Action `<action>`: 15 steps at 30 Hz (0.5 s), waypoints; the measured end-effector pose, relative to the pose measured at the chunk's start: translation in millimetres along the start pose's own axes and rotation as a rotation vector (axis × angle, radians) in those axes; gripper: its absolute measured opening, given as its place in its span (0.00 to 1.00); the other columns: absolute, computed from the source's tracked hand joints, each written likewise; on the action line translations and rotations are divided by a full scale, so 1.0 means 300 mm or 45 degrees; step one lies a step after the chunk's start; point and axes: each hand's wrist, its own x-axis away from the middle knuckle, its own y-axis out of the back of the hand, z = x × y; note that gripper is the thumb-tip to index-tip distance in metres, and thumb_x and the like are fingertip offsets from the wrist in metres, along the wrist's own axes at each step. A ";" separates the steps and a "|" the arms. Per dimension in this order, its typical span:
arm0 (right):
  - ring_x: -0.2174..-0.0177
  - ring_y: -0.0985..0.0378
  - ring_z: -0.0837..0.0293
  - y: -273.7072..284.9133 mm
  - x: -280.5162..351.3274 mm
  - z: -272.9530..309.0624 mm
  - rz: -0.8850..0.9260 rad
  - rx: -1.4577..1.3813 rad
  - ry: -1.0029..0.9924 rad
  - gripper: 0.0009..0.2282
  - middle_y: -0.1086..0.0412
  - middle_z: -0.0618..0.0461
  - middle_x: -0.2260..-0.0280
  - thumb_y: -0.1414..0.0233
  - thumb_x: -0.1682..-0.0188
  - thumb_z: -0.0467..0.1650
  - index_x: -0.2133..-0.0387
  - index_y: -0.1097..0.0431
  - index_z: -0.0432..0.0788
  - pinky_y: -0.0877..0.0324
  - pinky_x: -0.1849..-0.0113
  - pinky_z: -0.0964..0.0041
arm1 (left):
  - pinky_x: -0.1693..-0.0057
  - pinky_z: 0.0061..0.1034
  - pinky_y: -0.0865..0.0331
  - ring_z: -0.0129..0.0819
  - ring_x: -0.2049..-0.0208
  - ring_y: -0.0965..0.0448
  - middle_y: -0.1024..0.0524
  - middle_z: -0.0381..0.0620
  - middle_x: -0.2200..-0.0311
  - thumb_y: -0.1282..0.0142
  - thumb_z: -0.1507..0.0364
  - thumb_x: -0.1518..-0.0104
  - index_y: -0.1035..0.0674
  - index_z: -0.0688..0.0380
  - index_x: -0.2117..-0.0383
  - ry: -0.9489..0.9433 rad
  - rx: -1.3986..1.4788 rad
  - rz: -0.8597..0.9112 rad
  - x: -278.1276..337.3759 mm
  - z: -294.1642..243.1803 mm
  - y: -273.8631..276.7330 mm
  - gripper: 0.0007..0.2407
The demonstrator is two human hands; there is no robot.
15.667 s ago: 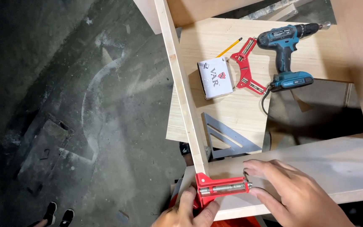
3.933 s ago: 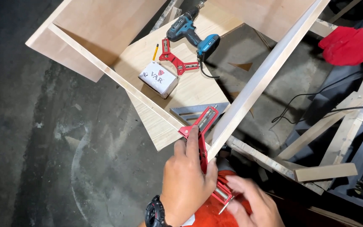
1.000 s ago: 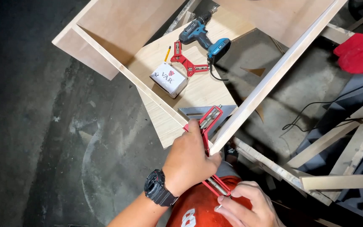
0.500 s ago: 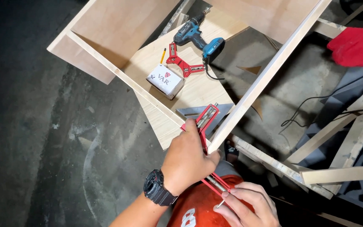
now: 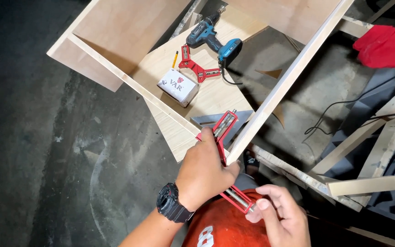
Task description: Assembling a wooden cabinet structure using corner clamps and a power drill to secure the joints.
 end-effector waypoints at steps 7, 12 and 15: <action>0.84 0.14 0.55 0.035 -0.059 -0.029 0.260 -0.113 -0.146 0.12 0.15 0.39 0.87 0.47 0.45 0.33 0.56 0.20 0.41 0.19 0.70 0.65 | 0.64 0.48 0.24 0.62 0.70 0.16 0.18 0.52 0.71 0.37 0.62 0.49 0.34 0.57 0.51 0.033 -0.011 0.020 0.002 -0.007 0.007 0.24; 0.83 0.14 0.58 0.042 -0.060 -0.049 0.302 -0.090 -0.003 0.13 0.17 0.45 0.85 0.49 0.43 0.34 0.61 0.18 0.39 0.19 0.71 0.67 | 0.65 0.49 0.24 0.62 0.70 0.16 0.18 0.52 0.71 0.37 0.61 0.49 0.34 0.57 0.51 0.006 -0.009 0.011 -0.001 0.001 0.001 0.24; 0.80 0.13 0.58 0.066 -0.098 -0.115 0.391 -0.063 0.025 0.20 0.16 0.46 0.82 0.52 0.43 0.40 0.62 0.15 0.38 0.17 0.69 0.67 | 0.64 0.48 0.24 0.62 0.69 0.16 0.17 0.51 0.71 0.36 0.60 0.50 0.34 0.57 0.52 0.023 0.000 0.018 -0.004 0.004 0.012 0.24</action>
